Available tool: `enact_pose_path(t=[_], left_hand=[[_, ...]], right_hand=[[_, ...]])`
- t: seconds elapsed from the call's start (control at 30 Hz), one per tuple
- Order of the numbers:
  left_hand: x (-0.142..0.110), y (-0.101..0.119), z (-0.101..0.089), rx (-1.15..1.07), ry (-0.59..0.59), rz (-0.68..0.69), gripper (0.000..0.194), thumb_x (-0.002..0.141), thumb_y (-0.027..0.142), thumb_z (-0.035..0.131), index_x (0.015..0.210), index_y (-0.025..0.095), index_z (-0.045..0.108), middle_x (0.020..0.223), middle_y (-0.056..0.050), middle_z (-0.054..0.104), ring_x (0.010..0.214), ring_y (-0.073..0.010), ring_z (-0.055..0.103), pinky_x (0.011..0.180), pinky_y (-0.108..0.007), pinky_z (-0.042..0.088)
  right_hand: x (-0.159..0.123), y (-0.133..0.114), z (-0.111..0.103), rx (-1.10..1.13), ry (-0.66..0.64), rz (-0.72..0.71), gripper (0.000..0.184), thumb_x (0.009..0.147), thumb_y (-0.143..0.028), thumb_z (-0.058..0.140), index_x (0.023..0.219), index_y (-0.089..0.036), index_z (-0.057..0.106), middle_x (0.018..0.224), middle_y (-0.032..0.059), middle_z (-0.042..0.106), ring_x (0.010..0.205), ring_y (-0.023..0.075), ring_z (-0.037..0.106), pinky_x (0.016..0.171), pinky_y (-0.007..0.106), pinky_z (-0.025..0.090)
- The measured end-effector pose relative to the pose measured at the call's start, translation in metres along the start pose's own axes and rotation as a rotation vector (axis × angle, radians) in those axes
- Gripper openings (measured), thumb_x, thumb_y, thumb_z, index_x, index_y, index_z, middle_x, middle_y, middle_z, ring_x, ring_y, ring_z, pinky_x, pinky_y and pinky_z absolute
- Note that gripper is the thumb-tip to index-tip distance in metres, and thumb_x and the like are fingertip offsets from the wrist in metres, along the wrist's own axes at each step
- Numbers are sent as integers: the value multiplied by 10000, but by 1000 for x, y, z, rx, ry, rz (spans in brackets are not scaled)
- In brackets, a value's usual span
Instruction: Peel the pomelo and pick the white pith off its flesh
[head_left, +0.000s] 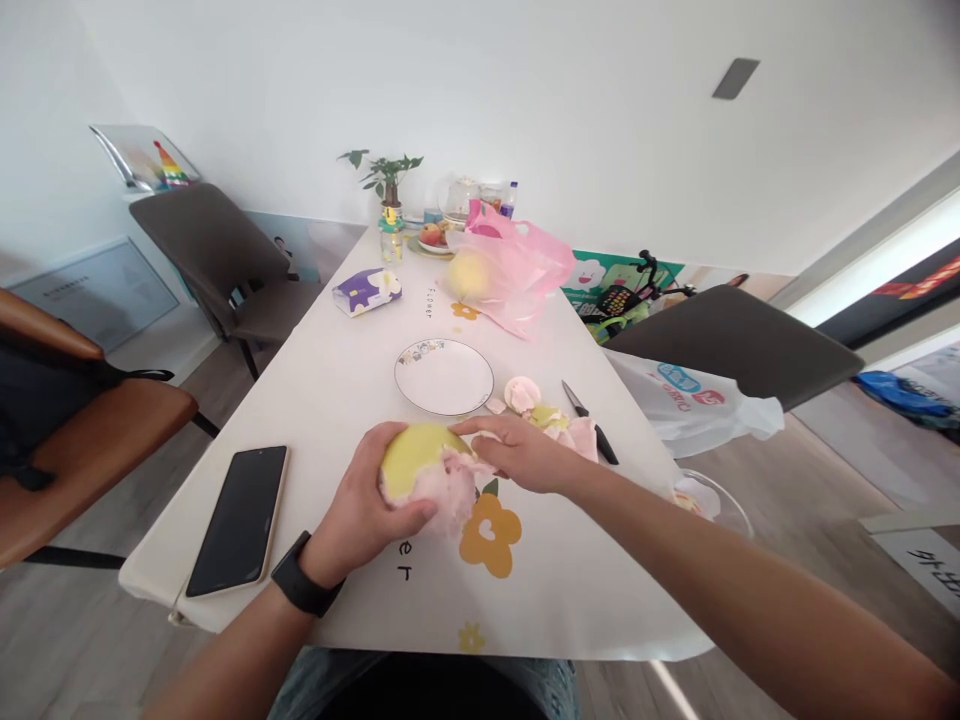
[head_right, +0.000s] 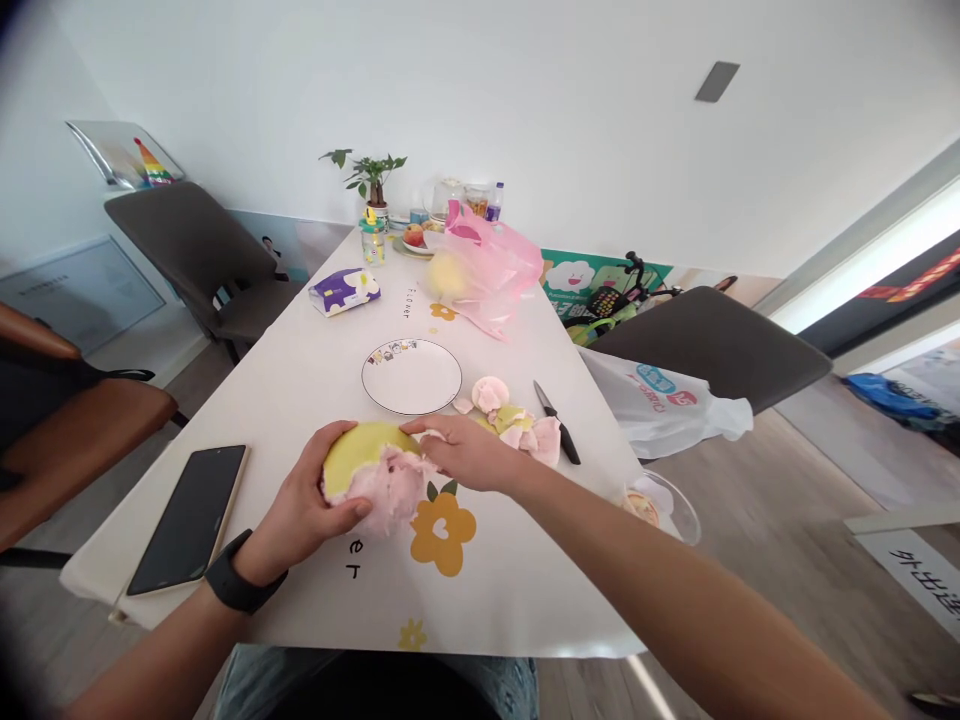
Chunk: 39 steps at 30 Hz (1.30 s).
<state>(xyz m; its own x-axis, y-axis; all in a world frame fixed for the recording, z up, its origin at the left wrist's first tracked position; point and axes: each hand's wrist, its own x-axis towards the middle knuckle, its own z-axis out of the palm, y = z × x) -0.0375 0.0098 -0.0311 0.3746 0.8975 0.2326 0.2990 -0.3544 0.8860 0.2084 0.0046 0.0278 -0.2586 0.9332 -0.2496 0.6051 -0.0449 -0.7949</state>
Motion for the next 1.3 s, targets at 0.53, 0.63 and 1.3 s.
enact_pose_path(t=[0.53, 0.63, 1.3], left_hand=[[9, 33, -21, 253, -16, -242, 702, 814, 485, 666, 1414, 194, 445, 1436, -154, 515, 1292, -338, 535, 1084, -501, 442], [22, 37, -16, 255, -77, -231, 712, 825, 557, 647, 1412, 199, 464, 1378, -153, 576, 1222, -340, 591, 1014, -488, 493], [57, 41, -2, 290, -162, -146, 533, 786, 370, 646, 1294, 216, 596, 1296, -109, 662, 1168, -319, 636, 972, -437, 521]], right_hand=[[3, 58, -29, -870, 289, 128, 420, 949, -299, 522, 1303, -83, 594, 1380, 257, 563, 1326, 394, 484, 1053, 538, 392], [-12, 36, -22, -817, 266, -18, 625, 901, -423, 616, 1441, -132, 497, 1547, 233, 413, 1451, 384, 342, 1140, 554, 308], [6, -45, -5, -829, -79, -175, 204, 861, -229, 511, 1036, -152, 583, 932, 111, 699, 790, 245, 627, 595, 329, 336]])
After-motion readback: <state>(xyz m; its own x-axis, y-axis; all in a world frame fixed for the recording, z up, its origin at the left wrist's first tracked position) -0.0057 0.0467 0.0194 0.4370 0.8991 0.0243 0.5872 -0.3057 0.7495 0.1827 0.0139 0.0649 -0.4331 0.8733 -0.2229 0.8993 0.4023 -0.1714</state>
